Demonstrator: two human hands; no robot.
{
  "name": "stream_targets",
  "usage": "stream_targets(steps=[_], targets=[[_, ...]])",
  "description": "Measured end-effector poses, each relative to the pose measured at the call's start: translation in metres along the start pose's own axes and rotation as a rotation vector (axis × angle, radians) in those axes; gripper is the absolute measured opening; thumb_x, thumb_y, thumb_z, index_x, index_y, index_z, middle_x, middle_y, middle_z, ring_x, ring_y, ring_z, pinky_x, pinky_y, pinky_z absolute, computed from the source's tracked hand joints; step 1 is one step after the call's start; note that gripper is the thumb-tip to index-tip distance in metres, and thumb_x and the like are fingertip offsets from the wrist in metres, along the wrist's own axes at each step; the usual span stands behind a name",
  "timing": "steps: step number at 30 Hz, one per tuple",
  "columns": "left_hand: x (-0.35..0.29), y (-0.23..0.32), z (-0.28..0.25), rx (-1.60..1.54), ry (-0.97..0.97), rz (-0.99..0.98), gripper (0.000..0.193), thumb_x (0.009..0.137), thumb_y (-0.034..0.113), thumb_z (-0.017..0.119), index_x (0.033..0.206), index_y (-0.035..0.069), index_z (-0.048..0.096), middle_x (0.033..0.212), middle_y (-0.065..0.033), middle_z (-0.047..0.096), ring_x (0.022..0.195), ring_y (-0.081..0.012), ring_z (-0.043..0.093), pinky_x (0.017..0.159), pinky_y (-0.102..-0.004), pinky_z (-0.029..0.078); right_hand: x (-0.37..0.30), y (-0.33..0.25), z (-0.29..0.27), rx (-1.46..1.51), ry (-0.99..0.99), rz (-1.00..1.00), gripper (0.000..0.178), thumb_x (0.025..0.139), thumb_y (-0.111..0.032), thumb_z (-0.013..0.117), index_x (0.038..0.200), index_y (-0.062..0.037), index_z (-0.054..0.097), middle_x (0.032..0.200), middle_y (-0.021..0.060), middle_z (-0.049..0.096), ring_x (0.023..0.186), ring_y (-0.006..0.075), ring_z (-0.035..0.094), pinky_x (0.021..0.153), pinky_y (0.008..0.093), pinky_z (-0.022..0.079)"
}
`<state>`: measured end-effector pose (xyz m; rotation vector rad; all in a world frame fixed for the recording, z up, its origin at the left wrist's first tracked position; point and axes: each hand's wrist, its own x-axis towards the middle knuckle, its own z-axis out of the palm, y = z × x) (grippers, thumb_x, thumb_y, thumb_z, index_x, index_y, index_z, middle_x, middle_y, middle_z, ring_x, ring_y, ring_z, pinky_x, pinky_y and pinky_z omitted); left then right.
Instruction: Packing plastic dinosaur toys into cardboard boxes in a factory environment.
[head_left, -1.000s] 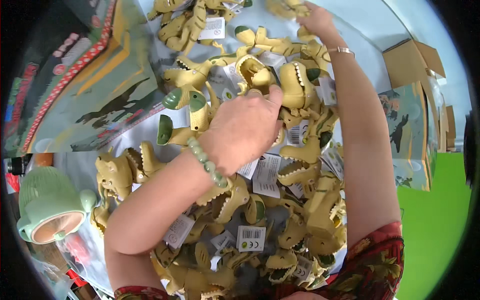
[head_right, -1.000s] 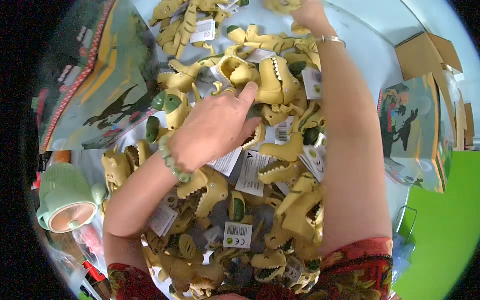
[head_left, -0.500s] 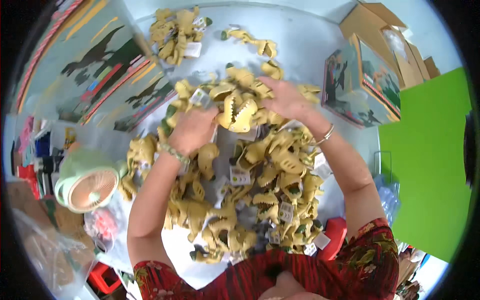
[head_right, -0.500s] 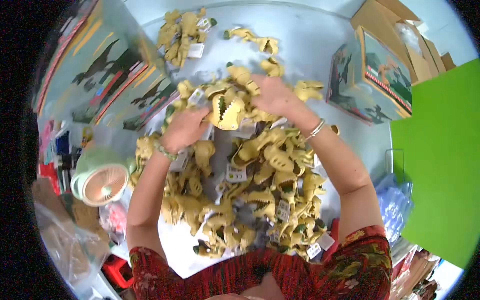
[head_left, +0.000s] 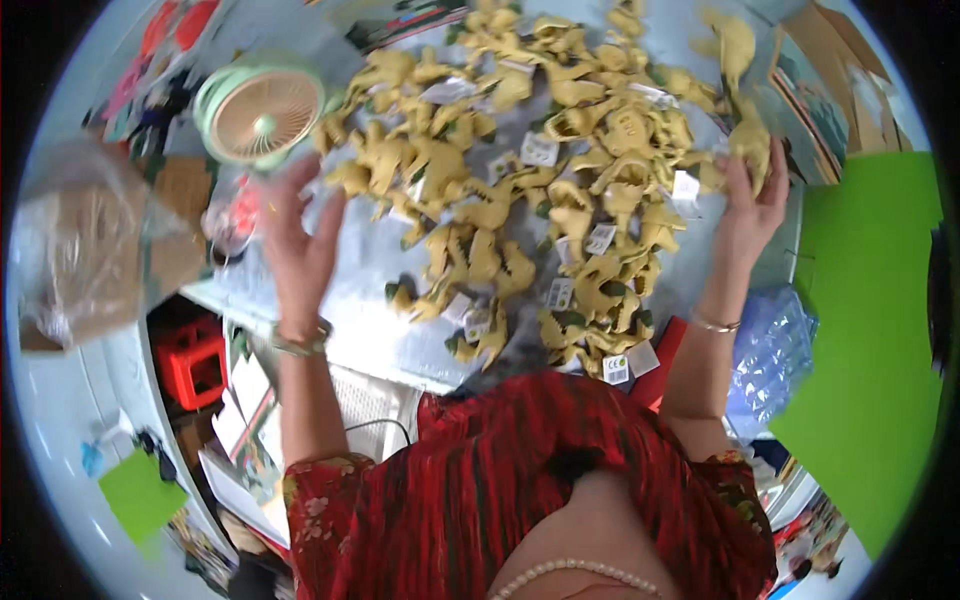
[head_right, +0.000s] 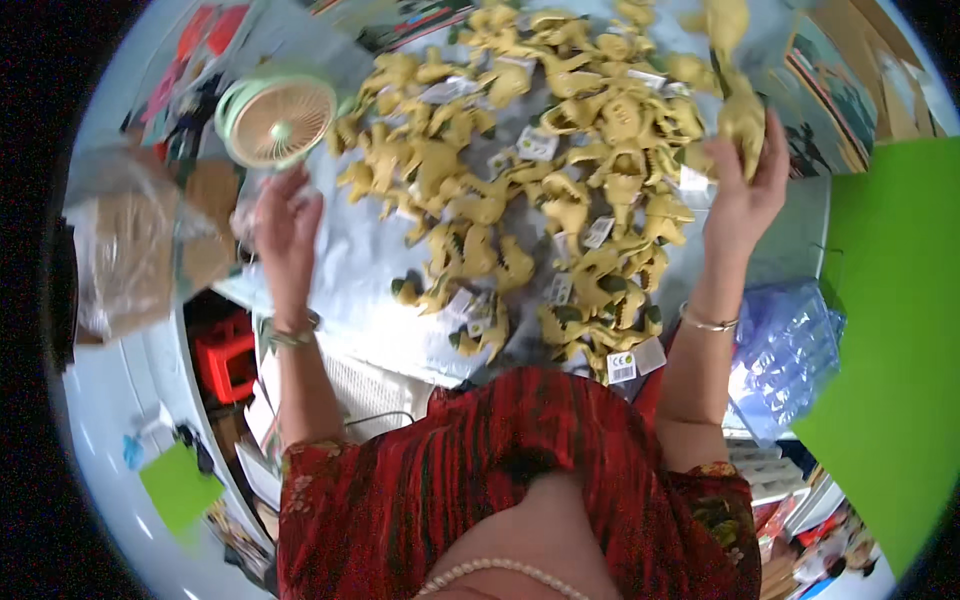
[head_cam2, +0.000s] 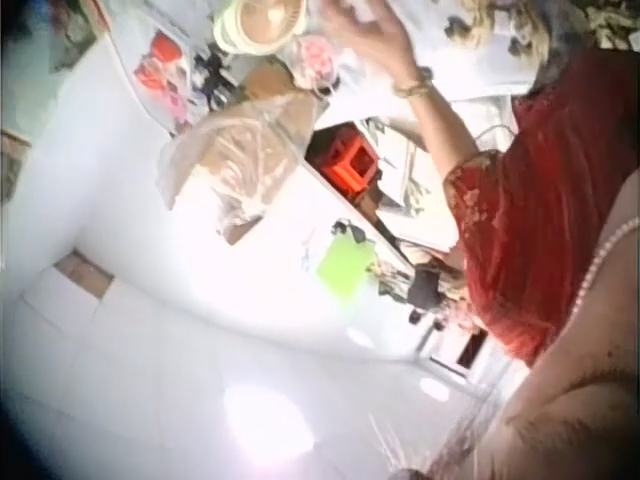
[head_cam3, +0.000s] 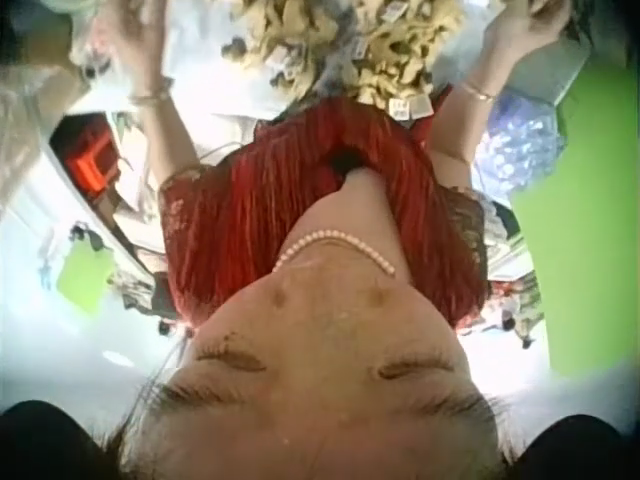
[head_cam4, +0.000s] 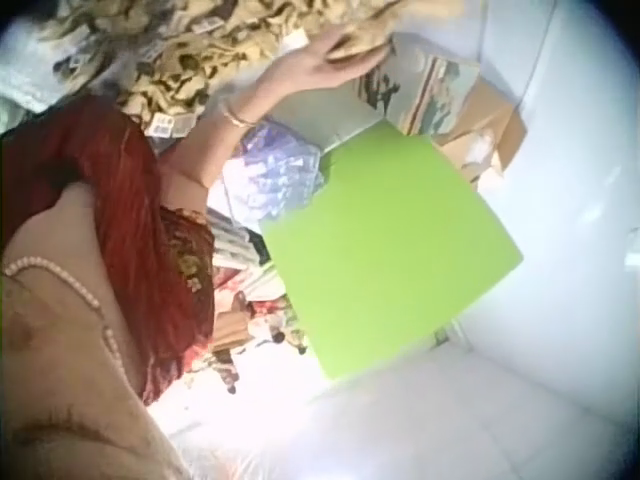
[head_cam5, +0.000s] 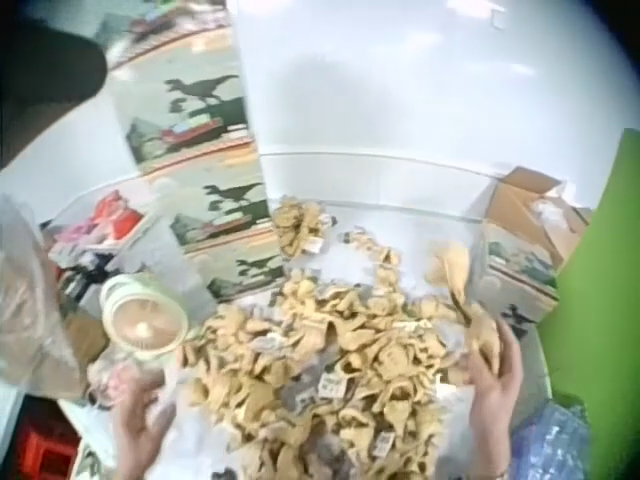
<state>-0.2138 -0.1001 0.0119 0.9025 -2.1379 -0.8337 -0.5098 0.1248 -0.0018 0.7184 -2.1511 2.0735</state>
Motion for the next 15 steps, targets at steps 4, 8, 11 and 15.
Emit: stream_targets(steps=[4, 8, 11, 15], targets=[[-0.156, -0.026, 0.007, 0.283, 0.016, -0.140, 0.057, 0.063, 0.016, 0.067, 0.112, 0.004, 0.041, 0.111, -0.0153, 0.044, 0.104, -0.0292, 0.040, 0.090, -0.0387, 0.030, -0.046, 0.066, 0.003, -0.676, -0.308, -0.298, 0.050, 0.076, -0.011, 0.053, 0.119, 0.0020, 0.032, 0.117, 0.0199, 0.039, 0.109, 0.0316, 0.038, 0.088, 0.0333, 0.034], [-0.260, -0.005, 0.028, 0.238, -0.318, -0.462, 0.050, 0.062, 0.019, 0.066, 0.106, 0.007, 0.046, 0.115, -0.0220, 0.038, 0.107, -0.0360, 0.037, 0.089, -0.0395, 0.033, -0.087, 0.017, 0.009, -0.710, -0.596, -0.274, 0.056, 0.072, -0.014, 0.057, 0.120, 0.0005, 0.032, 0.124, 0.0204, 0.030, 0.116, 0.0346, 0.025, 0.096, 0.0355, 0.022], [-0.285, -0.010, 0.024, 0.135, -0.223, -0.364, 0.042, 0.066, 0.017, 0.062, 0.103, 0.005, 0.047, 0.113, -0.0206, 0.040, 0.103, -0.0354, 0.040, 0.087, -0.0369, 0.035, -0.162, -0.027, 0.005, -0.575, -0.887, -0.432, 0.055, 0.070, -0.014, 0.057, 0.119, -0.0036, 0.035, 0.125, 0.0198, 0.029, 0.117, 0.0339, 0.025, 0.095, 0.0396, 0.022], [-0.297, -0.015, -0.045, 0.179, 0.028, -0.490, 0.039, 0.064, 0.016, 0.062, 0.098, 0.004, 0.050, 0.103, -0.0177, 0.049, 0.096, -0.0330, 0.045, 0.082, -0.0367, 0.038, -0.261, 0.015, -0.038, -0.788, -1.351, -0.863, 0.060, 0.060, -0.023, 0.062, 0.116, -0.0181, 0.041, 0.126, 0.0127, 0.030, 0.115, 0.0297, 0.028, 0.092, 0.0507, 0.020]])
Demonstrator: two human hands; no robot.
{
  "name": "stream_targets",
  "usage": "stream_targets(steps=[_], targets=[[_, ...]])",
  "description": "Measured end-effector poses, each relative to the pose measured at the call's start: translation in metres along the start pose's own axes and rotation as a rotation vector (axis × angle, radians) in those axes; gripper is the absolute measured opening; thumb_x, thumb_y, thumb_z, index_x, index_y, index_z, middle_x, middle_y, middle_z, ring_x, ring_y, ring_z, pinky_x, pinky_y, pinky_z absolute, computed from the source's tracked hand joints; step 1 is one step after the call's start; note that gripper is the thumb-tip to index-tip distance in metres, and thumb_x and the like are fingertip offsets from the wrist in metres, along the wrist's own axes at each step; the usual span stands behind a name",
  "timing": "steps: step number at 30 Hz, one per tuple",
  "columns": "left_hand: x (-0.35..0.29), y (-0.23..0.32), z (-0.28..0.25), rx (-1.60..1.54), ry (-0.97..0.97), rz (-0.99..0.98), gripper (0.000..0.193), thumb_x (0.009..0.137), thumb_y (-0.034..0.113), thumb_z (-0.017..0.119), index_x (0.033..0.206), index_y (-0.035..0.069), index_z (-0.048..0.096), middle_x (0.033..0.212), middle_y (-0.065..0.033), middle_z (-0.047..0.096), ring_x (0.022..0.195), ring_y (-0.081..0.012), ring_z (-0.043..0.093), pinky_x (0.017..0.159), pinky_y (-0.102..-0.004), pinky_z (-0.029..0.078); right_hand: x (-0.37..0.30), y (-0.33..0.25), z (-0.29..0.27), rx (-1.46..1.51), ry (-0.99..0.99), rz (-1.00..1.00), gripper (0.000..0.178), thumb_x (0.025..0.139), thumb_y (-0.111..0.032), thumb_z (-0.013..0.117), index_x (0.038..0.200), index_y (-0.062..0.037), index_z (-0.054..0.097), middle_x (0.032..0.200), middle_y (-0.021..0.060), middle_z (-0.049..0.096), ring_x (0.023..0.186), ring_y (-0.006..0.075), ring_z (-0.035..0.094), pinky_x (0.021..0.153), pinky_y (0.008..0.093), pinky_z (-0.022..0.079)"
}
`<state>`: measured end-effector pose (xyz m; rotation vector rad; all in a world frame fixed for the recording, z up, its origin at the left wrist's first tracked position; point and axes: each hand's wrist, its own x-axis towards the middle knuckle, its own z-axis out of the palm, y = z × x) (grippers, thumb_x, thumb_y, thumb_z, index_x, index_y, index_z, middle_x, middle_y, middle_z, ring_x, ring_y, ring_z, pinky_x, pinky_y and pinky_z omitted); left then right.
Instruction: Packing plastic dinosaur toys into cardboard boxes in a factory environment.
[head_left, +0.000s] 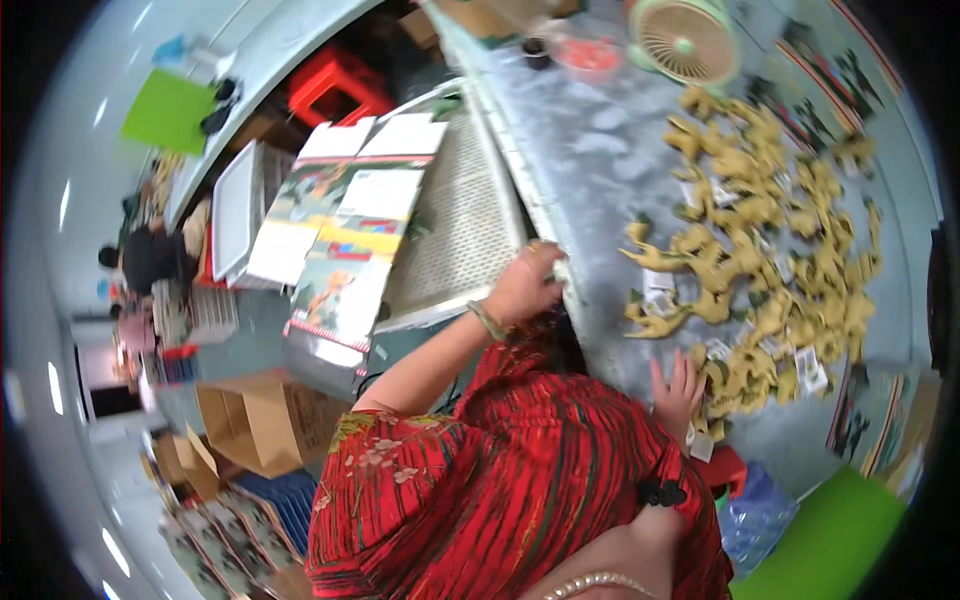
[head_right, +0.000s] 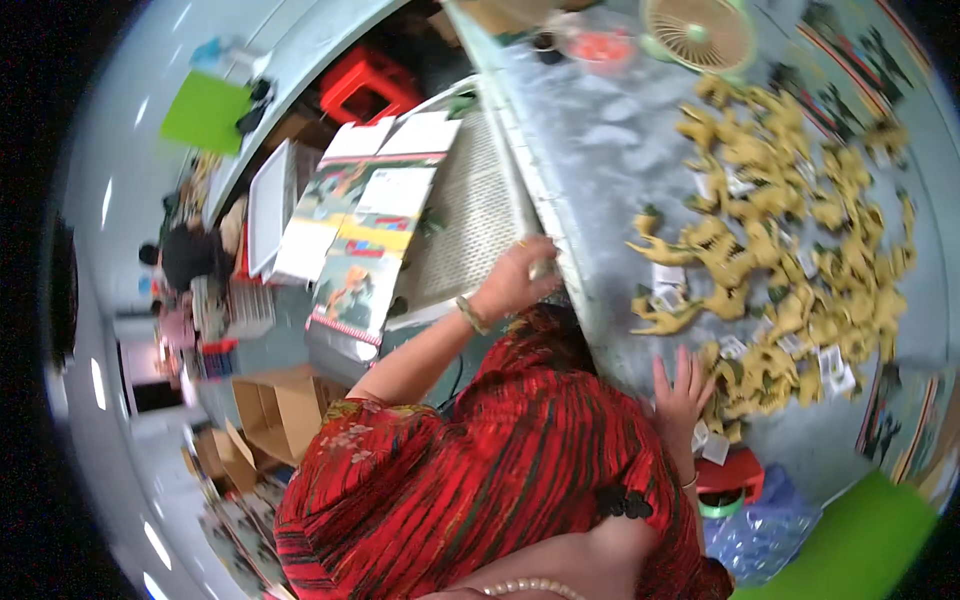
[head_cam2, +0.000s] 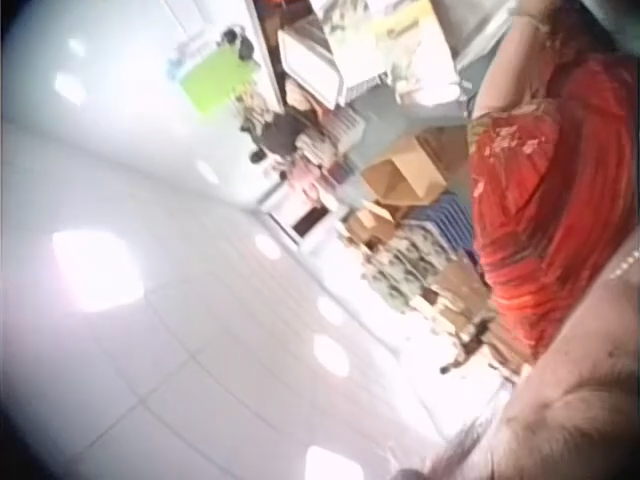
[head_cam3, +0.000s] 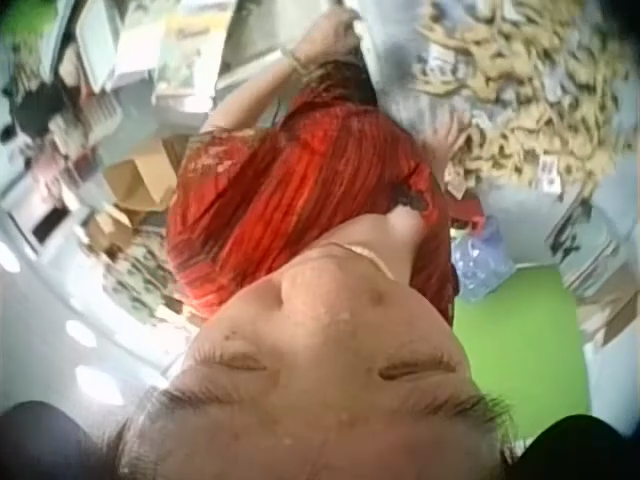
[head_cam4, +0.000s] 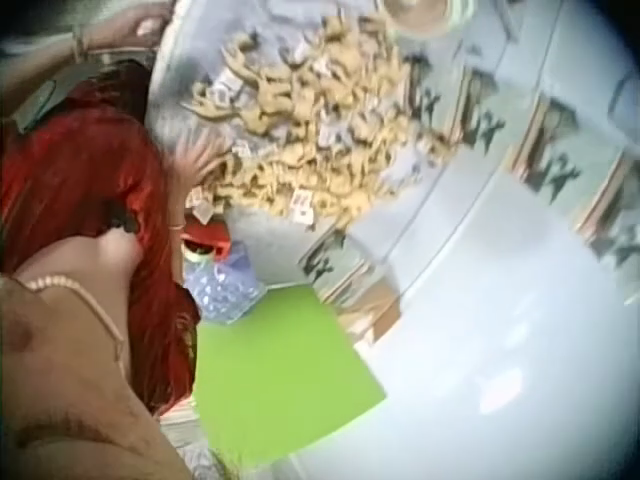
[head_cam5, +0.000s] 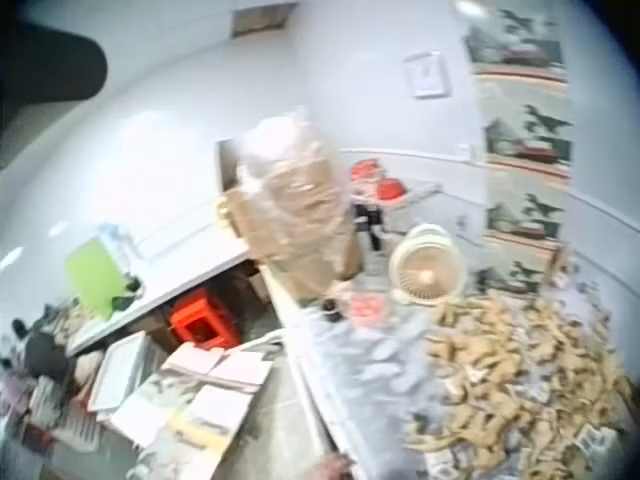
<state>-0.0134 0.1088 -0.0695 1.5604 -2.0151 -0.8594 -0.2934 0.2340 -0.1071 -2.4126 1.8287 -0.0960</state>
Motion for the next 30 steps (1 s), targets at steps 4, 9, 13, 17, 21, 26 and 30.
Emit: stream_targets(steps=[4, 9, 13, 17, 21, 26, 30], targets=[[-0.023, -0.078, -0.110, 0.162, 0.444, -0.400, 0.034, 0.063, 0.013, 0.065, 0.094, 0.001, 0.056, 0.091, -0.0135, 0.057, 0.087, -0.0231, 0.054, 0.074, -0.0298, 0.042, -0.017, 0.034, 0.053, -0.137, -0.125, 0.051, 0.061, 0.058, -0.025, 0.064, 0.114, -0.0171, 0.042, 0.129, 0.0091, 0.028, 0.117, 0.0293, 0.026, 0.092, 0.0568, 0.015], [-0.125, -0.231, -0.227, 0.291, 0.648, -0.809, 0.039, 0.059, 0.028, 0.061, 0.087, 0.001, 0.059, 0.084, -0.0162, 0.059, 0.078, -0.0272, 0.057, 0.070, -0.0319, 0.044, 0.048, 0.035, 0.006, -0.183, -0.376, 0.097, 0.043, 0.066, -0.021, 0.060, 0.106, -0.0083, 0.050, 0.118, 0.0119, 0.041, 0.108, 0.0283, 0.038, 0.082, 0.0453, 0.034], [-0.163, -0.285, -0.247, 0.291, 0.535, -1.000, 0.040, 0.057, 0.031, 0.060, 0.082, 0.000, 0.061, 0.081, -0.0168, 0.060, 0.078, -0.0272, 0.057, 0.072, -0.0320, 0.043, 0.162, -0.051, -0.051, 0.306, -0.332, 0.076, 0.025, 0.071, -0.016, 0.056, 0.090, 0.0007, 0.055, 0.084, 0.0153, 0.056, 0.079, 0.0267, 0.054, 0.067, 0.0315, 0.042], [-0.170, -0.305, -0.234, 0.274, 0.471, -0.972, 0.034, 0.057, 0.030, 0.061, 0.079, 0.005, 0.061, 0.079, -0.0187, 0.057, 0.076, -0.0305, 0.055, 0.071, -0.0351, 0.044, 0.294, -0.182, -0.024, 0.960, -0.425, -0.134, 0.023, 0.075, -0.016, 0.054, 0.088, 0.0024, 0.056, 0.067, 0.0060, 0.058, 0.060, 0.0082, 0.051, 0.056, 0.0229, 0.041], [-0.155, -0.276, -0.221, 0.338, 0.524, -0.898, 0.026, 0.057, 0.027, 0.061, 0.072, 0.005, 0.058, 0.078, -0.0188, 0.054, 0.075, -0.0331, 0.053, 0.069, -0.0373, 0.043, 0.412, -0.285, 0.053, 1.225, -0.247, 0.000, 0.022, 0.070, -0.012, 0.056, 0.088, 0.0021, 0.057, 0.075, 0.0090, 0.060, 0.067, 0.0165, 0.055, 0.060, 0.0257, 0.044], [-0.166, -0.284, -0.207, 0.306, 0.624, -0.878, 0.030, 0.057, 0.024, 0.064, 0.078, 0.005, 0.055, 0.076, -0.0151, 0.053, 0.071, -0.0308, 0.051, 0.066, -0.0382, 0.042, 0.478, -0.341, 0.133, 0.598, -0.197, 0.153, 0.028, 0.059, -0.016, 0.058, 0.077, 0.0050, 0.058, 0.077, 0.0203, 0.058, 0.070, 0.0299, 0.057, 0.063, 0.0333, 0.044], [-0.160, -0.281, -0.204, 0.262, 0.688, -0.882, 0.030, 0.056, 0.023, 0.066, 0.077, 0.004, 0.056, 0.071, -0.0136, 0.054, 0.070, -0.0284, 0.051, 0.064, -0.0366, 0.041, 0.497, -0.334, 0.145, 0.700, -0.230, 0.227, 0.030, 0.055, -0.017, 0.064, 0.075, 0.0052, 0.058, 0.077, 0.0200, 0.058, 0.070, 0.0277, 0.058, 0.061, 0.0318, 0.045]])
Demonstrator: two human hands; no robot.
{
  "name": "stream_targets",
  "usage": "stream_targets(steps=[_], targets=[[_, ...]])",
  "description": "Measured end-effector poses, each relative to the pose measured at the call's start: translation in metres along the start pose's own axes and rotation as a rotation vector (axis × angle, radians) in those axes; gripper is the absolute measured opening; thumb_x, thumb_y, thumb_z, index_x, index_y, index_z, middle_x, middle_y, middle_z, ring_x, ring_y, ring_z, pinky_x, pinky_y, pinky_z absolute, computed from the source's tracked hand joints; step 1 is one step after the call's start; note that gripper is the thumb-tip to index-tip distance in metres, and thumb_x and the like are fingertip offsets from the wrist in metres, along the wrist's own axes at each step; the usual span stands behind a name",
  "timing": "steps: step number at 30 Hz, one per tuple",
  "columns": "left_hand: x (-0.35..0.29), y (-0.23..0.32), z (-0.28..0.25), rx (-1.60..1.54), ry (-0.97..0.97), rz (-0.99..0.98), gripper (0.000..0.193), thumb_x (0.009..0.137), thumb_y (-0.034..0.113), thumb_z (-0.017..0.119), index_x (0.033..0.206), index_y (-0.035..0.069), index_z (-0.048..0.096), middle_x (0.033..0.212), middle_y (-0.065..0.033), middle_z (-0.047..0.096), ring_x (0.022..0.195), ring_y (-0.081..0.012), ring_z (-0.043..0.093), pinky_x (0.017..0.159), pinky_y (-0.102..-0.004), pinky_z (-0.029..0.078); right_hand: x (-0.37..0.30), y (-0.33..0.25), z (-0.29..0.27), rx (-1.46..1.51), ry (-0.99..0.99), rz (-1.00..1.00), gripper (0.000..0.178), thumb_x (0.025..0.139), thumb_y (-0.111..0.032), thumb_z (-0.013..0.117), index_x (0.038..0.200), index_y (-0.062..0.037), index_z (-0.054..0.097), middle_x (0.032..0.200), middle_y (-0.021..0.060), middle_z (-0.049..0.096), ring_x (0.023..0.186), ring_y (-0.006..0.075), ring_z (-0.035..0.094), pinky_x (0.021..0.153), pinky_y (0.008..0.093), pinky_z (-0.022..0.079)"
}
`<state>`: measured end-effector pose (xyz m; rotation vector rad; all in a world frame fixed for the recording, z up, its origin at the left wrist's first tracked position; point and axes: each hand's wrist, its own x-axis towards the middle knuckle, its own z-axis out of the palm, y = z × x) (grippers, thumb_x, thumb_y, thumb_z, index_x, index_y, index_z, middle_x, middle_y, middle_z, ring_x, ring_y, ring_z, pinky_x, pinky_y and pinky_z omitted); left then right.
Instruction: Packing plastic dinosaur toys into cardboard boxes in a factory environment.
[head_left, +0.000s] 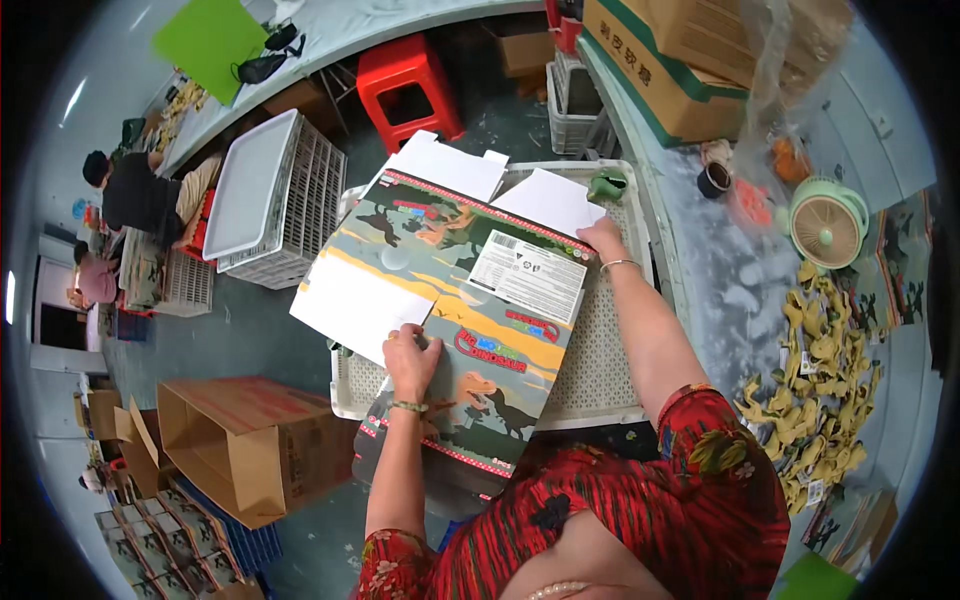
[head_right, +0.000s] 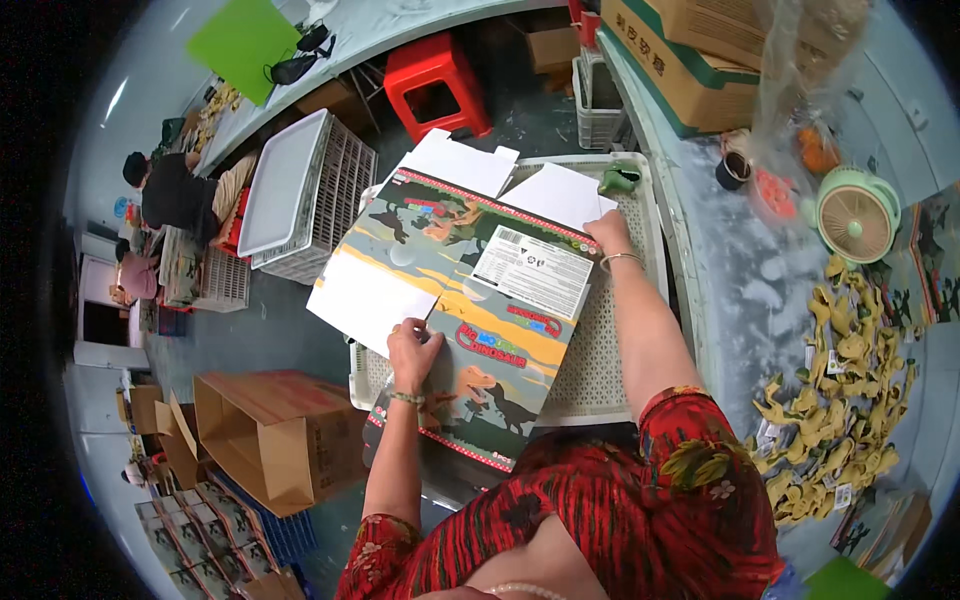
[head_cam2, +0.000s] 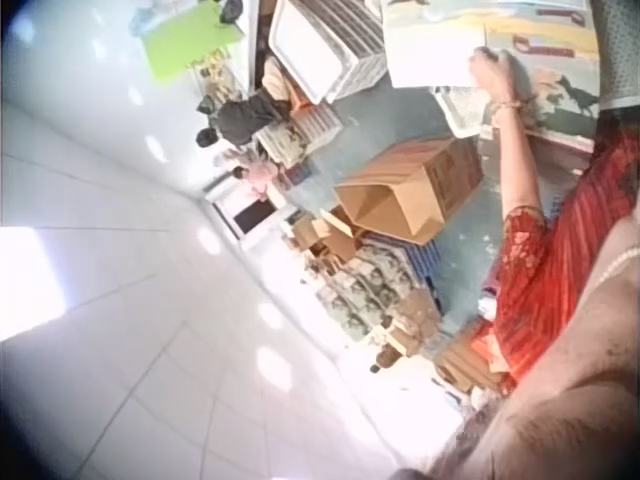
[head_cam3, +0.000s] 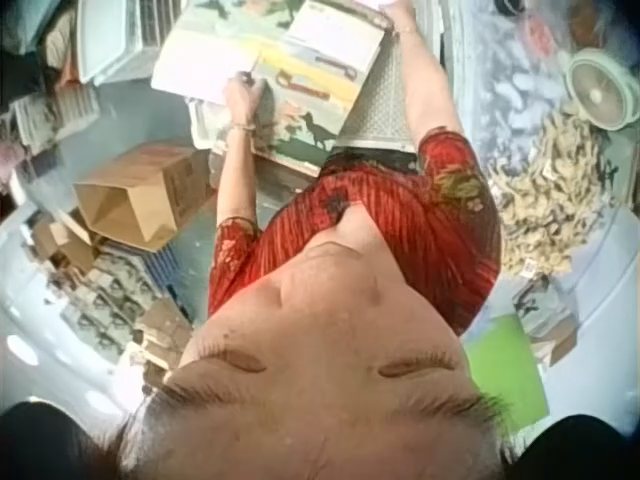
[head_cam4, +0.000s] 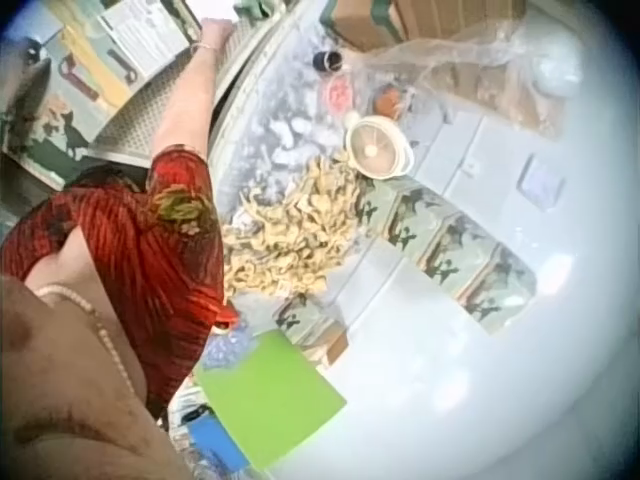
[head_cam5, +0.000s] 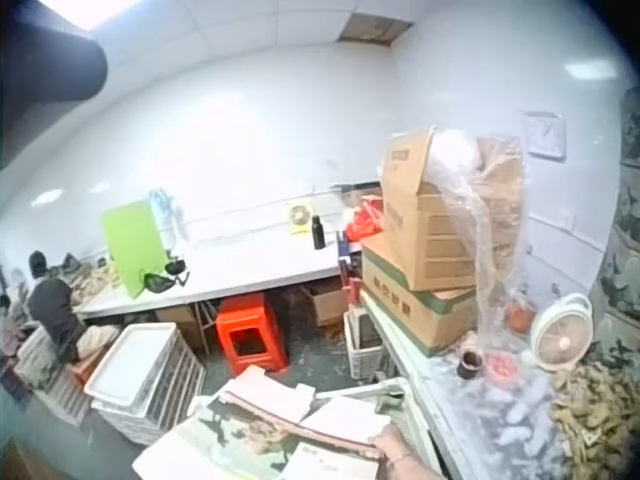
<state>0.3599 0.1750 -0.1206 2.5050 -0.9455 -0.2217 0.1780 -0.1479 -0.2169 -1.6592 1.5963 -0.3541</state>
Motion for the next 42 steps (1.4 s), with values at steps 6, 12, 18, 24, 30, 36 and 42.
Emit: stream_targets(steps=[6, 12, 18, 24, 30, 36, 42], targets=[[0.002, 0.001, 0.006, -0.071, 0.047, -0.062, 0.028, 0.056, 0.025, 0.067, 0.072, 0.004, 0.057, 0.068, -0.0135, 0.055, 0.067, -0.0284, 0.052, 0.063, -0.0362, 0.042, 0.001, -0.002, 0.001, 0.487, -0.101, 0.101, 0.032, 0.052, -0.015, 0.071, 0.073, 0.0062, 0.059, 0.068, 0.0104, 0.059, 0.058, 0.0150, 0.056, 0.053, 0.0271, 0.044], [-0.016, 0.004, 0.011, 0.002, 0.117, -0.169, 0.032, 0.056, 0.024, 0.068, 0.075, 0.001, 0.056, 0.072, -0.0146, 0.054, 0.070, -0.0292, 0.052, 0.065, -0.0359, 0.041, -0.011, -0.014, -0.024, 0.045, 0.015, -0.008, 0.034, 0.052, -0.019, 0.071, 0.072, 0.0057, 0.060, 0.071, 0.0125, 0.061, 0.063, 0.0196, 0.058, 0.057, 0.0293, 0.044], [-0.049, 0.022, 0.000, -0.237, 0.107, -0.240, 0.033, 0.056, 0.022, 0.069, 0.075, 0.000, 0.053, 0.074, -0.0141, 0.053, 0.071, -0.0267, 0.050, 0.065, -0.0336, 0.040, -0.039, -0.040, -0.072, 0.095, 0.002, -0.189, 0.032, 0.054, -0.025, 0.070, 0.066, 0.0036, 0.060, 0.064, 0.0106, 0.060, 0.059, 0.0181, 0.057, 0.054, 0.0291, 0.043], [-0.073, 0.052, -0.033, -0.384, 0.312, -0.097, 0.033, 0.058, 0.017, 0.069, 0.076, -0.002, 0.050, 0.074, -0.0127, 0.050, 0.069, -0.0243, 0.048, 0.064, -0.0329, 0.039, -0.077, -0.095, -0.166, -0.056, 0.047, -0.393, 0.031, 0.057, -0.030, 0.065, 0.059, 0.0001, 0.061, 0.055, 0.0088, 0.058, 0.049, 0.0144, 0.055, 0.050, 0.0261, 0.044], [-0.097, 0.107, -0.069, -0.560, 0.446, 0.070, 0.027, 0.066, 0.012, 0.066, 0.078, -0.001, 0.045, 0.068, -0.0004, 0.041, 0.061, -0.0081, 0.036, 0.054, -0.0210, 0.034, -0.124, -0.144, -0.269, 0.033, 0.125, -0.667, 0.031, 0.067, -0.028, 0.063, 0.065, 0.0033, 0.058, 0.054, 0.0062, 0.055, 0.045, 0.0094, 0.049, 0.042, 0.0243, 0.039], [-0.106, 0.153, -0.129, -0.768, -0.166, 0.345, 0.017, 0.070, 0.008, 0.061, 0.083, 0.001, 0.053, 0.074, -0.0006, 0.053, 0.068, -0.0098, 0.047, 0.061, -0.0217, 0.039, -0.196, -0.134, -0.387, 0.626, 0.208, -0.936, 0.018, 0.075, -0.023, 0.059, 0.068, -0.0058, 0.055, 0.062, -0.0034, 0.049, 0.056, 0.0047, 0.040, 0.050, 0.0175, 0.029], [-0.057, 0.223, -0.233, -0.882, 0.577, 0.555, 0.058, 0.082, 0.036, 0.046, 0.118, -0.007, 0.031, 0.118, -0.0146, 0.037, 0.105, -0.0188, 0.036, 0.089, -0.0273, 0.026, -0.252, -0.127, -0.452, 0.727, 0.479, -1.044, 0.016, 0.077, -0.020, 0.055, 0.069, -0.0064, 0.053, 0.062, -0.0049, 0.045, 0.058, 0.0039, 0.038, 0.053, 0.0192, 0.030]])
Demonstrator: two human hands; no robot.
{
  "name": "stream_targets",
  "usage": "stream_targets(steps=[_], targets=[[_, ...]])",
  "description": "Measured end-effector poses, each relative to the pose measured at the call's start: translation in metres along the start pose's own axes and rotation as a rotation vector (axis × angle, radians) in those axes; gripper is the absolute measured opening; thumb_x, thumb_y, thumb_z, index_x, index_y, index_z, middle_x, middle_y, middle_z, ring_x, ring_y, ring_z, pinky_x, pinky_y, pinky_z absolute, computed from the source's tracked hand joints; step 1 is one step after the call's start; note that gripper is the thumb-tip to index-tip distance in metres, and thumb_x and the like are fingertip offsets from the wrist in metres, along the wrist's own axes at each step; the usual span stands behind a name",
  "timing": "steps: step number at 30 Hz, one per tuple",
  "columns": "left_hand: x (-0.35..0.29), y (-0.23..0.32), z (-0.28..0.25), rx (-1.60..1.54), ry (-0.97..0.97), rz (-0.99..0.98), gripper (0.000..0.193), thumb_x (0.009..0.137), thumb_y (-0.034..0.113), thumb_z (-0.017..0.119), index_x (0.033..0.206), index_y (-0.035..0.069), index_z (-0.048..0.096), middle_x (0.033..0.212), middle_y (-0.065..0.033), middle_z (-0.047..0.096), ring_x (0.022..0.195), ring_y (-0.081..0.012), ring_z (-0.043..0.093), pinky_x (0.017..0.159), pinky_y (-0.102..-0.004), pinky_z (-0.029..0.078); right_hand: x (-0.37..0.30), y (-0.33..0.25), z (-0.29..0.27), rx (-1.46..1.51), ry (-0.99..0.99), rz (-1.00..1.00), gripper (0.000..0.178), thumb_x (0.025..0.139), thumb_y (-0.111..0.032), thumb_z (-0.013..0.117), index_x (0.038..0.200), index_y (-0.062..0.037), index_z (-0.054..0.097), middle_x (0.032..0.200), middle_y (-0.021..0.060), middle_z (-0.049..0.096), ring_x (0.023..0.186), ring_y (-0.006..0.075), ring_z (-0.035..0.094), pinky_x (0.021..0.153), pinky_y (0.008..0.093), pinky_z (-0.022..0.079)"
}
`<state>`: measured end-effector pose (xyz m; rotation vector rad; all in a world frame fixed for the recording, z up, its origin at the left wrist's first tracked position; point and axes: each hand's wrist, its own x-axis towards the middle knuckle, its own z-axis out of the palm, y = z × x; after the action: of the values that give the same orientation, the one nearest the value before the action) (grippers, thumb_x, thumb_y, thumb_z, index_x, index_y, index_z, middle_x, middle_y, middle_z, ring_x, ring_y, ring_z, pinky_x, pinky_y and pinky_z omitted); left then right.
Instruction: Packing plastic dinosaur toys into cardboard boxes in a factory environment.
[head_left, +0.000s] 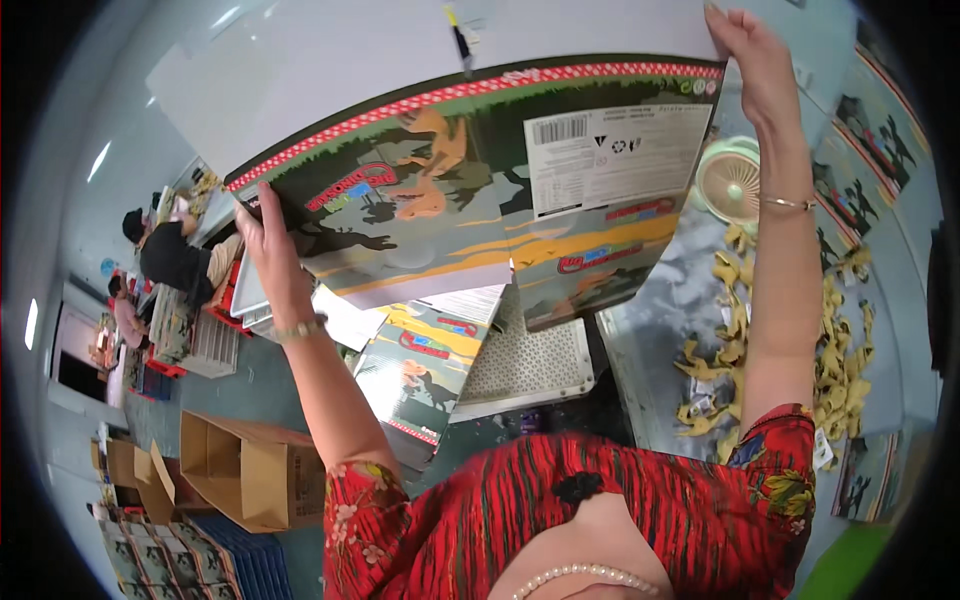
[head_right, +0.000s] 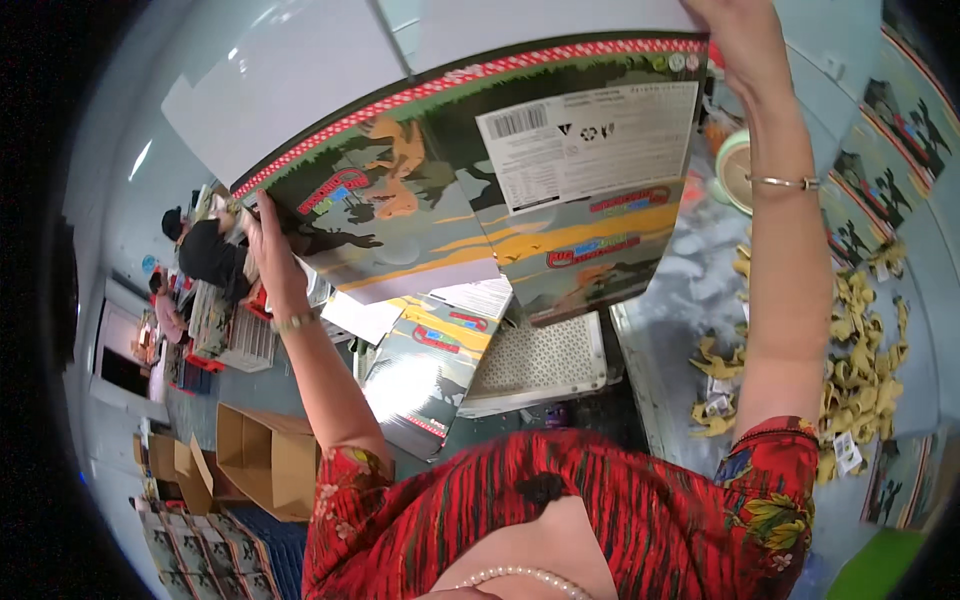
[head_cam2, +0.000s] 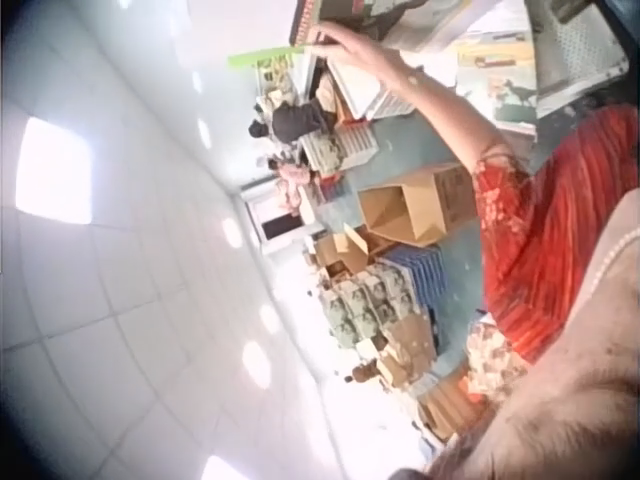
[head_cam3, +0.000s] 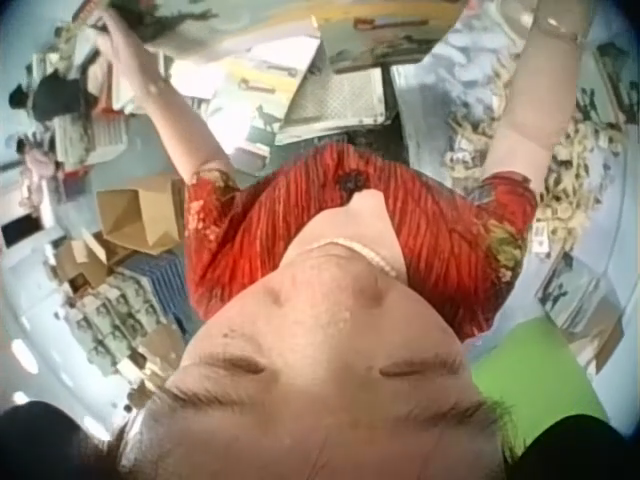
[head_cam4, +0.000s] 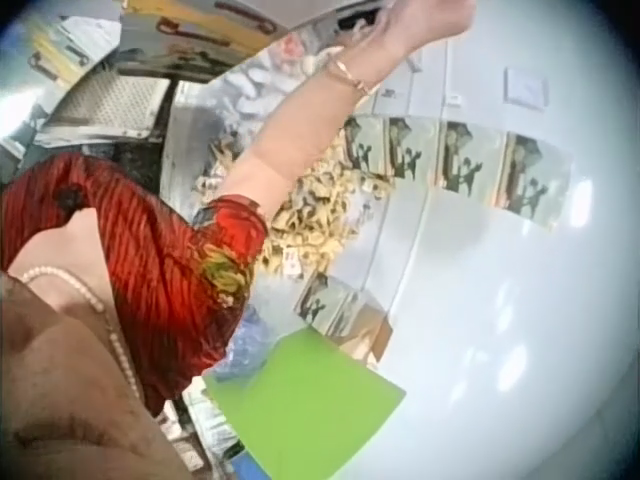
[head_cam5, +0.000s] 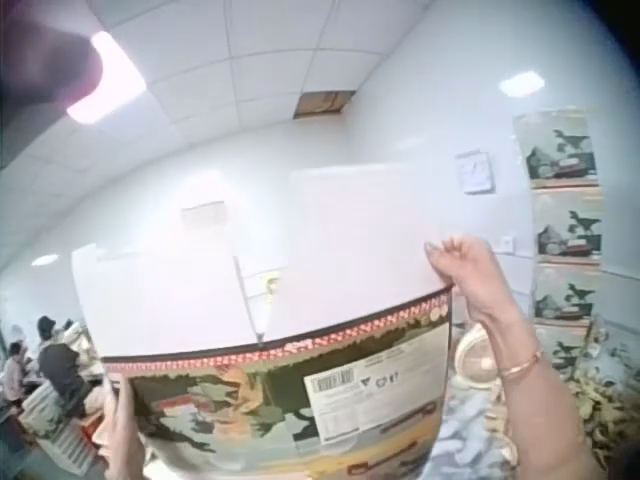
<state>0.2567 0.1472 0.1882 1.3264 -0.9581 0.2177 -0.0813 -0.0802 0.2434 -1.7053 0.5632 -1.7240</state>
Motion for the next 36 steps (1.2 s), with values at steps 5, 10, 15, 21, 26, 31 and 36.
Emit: stream_targets(steps=[5, 10, 15, 21, 26, 31, 36], targets=[[0.024, -0.001, 0.072, -0.582, -0.048, -0.363, 0.046, 0.083, 0.042, 0.038, 0.106, 0.003, 0.043, 0.099, -0.0061, 0.049, 0.094, -0.0150, 0.043, 0.087, -0.0268, 0.030, -0.008, -0.033, -0.043, 0.028, 0.122, -0.137, 0.018, 0.080, -0.022, 0.053, 0.073, -0.0064, 0.054, 0.063, -0.0054, 0.051, 0.055, 0.0019, 0.041, 0.050, 0.0159, 0.033], [0.013, -0.010, 0.117, -0.937, -0.193, -0.278, 0.055, 0.081, 0.054, 0.029, 0.097, 0.006, 0.049, 0.095, -0.0040, 0.052, 0.092, -0.0157, 0.045, 0.086, -0.0315, 0.031, -0.051, -0.015, -0.088, 0.084, 0.216, -0.150, 0.012, 0.080, -0.016, 0.051, 0.081, -0.0046, 0.053, 0.073, -0.0004, 0.053, 0.068, 0.0066, 0.048, 0.059, 0.0200, 0.038], [-0.082, -0.042, 0.190, -0.719, -0.303, -0.414, 0.054, 0.084, 0.052, 0.024, 0.090, 0.007, 0.052, 0.085, -0.0011, 0.051, 0.084, -0.0116, 0.044, 0.077, -0.0264, 0.035, -0.159, 0.035, -0.090, -0.278, 0.252, 0.030, 0.018, 0.084, -0.017, 0.043, 0.074, -0.0035, 0.051, 0.069, -0.0017, 0.046, 0.065, 0.0067, 0.041, 0.058, 0.0220, 0.035], [-0.192, -0.102, 0.245, -0.865, -0.895, -0.969, 0.059, 0.084, 0.048, 0.030, 0.124, 0.004, 0.029, 0.123, -0.0071, 0.036, 0.113, -0.0191, 0.032, 0.094, -0.0286, 0.024, -0.269, 0.074, -0.082, -0.168, 0.233, 0.373, 0.019, 0.085, -0.019, 0.042, 0.074, -0.0050, 0.047, 0.068, -0.0004, 0.043, 0.065, 0.0071, 0.039, 0.060, 0.0196, 0.032], [-0.182, -0.069, 0.258, -0.753, -1.021, -0.516, 0.046, 0.080, 0.020, 0.044, 0.121, 0.004, 0.031, 0.114, -0.0074, 0.041, 0.106, -0.0175, 0.037, 0.088, -0.0257, 0.030, -0.267, 0.076, -0.117, -0.040, 0.305, 0.334, 0.016, 0.084, -0.017, 0.040, 0.073, -0.0059, 0.045, 0.069, 0.0020, 0.044, 0.064, 0.0093, 0.039, 0.059, 0.0198, 0.031], [-0.183, -0.064, 0.256, -0.598, -1.087, -0.279, 0.074, 0.061, 0.003, 0.048, 0.127, 0.001, 0.014, 0.124, -0.0136, 0.027, 0.115, -0.0236, 0.026, 0.095, -0.0274, 0.019, -0.242, 0.093, -0.122, 0.061, 0.258, 0.272, 0.028, 0.086, -0.025, 0.036, 0.067, -0.0054, 0.043, 0.063, 0.0027, 0.041, 0.060, 0.0101, 0.037, 0.057, 0.0208, 0.029], [-0.197, -0.076, 0.236, -0.410, -0.778, 0.083, 0.071, 0.064, -0.001, 0.043, 0.127, 0.000, 0.011, 0.126, -0.0158, 0.023, 0.117, -0.0252, 0.022, 0.097, -0.0306, 0.016, -0.210, 0.114, -0.130, 0.116, 0.401, 0.276, 0.036, 0.088, -0.028, 0.031, 0.060, -0.0058, 0.040, 0.057, 0.0024, 0.039, 0.056, 0.0110, 0.034, 0.053, 0.0216, 0.027]])
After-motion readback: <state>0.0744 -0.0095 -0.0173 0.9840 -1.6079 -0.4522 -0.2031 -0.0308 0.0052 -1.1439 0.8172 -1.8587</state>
